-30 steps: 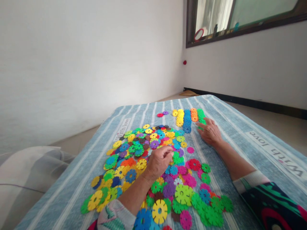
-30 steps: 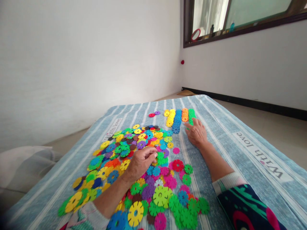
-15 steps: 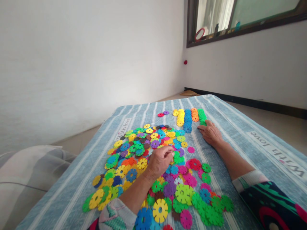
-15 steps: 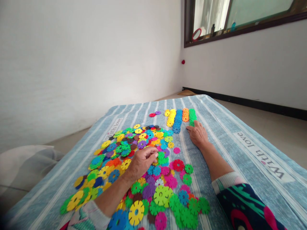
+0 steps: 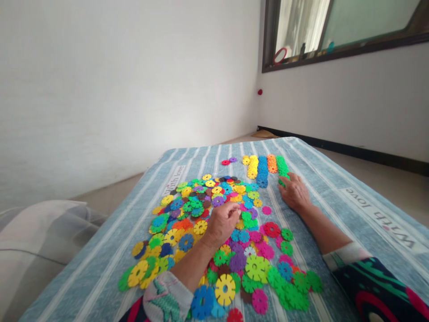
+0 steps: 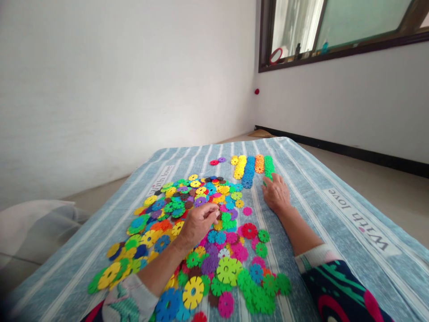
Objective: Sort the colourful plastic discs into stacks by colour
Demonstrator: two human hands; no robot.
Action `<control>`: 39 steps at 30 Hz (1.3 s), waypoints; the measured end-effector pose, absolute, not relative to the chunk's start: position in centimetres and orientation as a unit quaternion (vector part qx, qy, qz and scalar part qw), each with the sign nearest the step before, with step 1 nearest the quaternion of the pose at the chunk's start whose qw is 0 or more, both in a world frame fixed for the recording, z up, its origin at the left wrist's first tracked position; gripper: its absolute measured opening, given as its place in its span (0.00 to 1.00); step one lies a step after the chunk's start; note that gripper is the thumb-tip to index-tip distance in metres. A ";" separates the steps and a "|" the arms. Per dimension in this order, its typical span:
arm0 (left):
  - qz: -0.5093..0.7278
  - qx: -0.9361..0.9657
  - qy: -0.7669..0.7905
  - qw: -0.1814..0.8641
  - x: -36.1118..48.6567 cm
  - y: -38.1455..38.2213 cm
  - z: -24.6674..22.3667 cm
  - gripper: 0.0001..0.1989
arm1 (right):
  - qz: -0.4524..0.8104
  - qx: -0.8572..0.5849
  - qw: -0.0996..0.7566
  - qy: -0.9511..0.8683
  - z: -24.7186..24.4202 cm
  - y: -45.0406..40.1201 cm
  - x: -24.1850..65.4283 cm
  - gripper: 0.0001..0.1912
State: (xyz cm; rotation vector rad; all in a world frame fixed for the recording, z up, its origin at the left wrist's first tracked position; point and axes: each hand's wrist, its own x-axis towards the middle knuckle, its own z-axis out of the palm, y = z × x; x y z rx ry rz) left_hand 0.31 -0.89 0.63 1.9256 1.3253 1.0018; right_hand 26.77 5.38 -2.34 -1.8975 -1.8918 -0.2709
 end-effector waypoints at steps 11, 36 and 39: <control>0.378 0.742 0.489 0.260 -0.1 -0.6 0.5 0.07 | -0.138 -0.661 0.195 -0.712 -3.0 0.3 24.8 0.12; 0.354 0.763 0.508 0.187 -1.9 0.5 0.6 0.07 | -0.012 -0.595 0.253 -0.763 -3.1 -3.1 23.8 0.13; 0.339 0.765 0.516 0.182 -2.6 0.8 0.9 0.08 | -0.005 -0.596 0.254 -0.762 -3.0 -3.2 23.8 0.12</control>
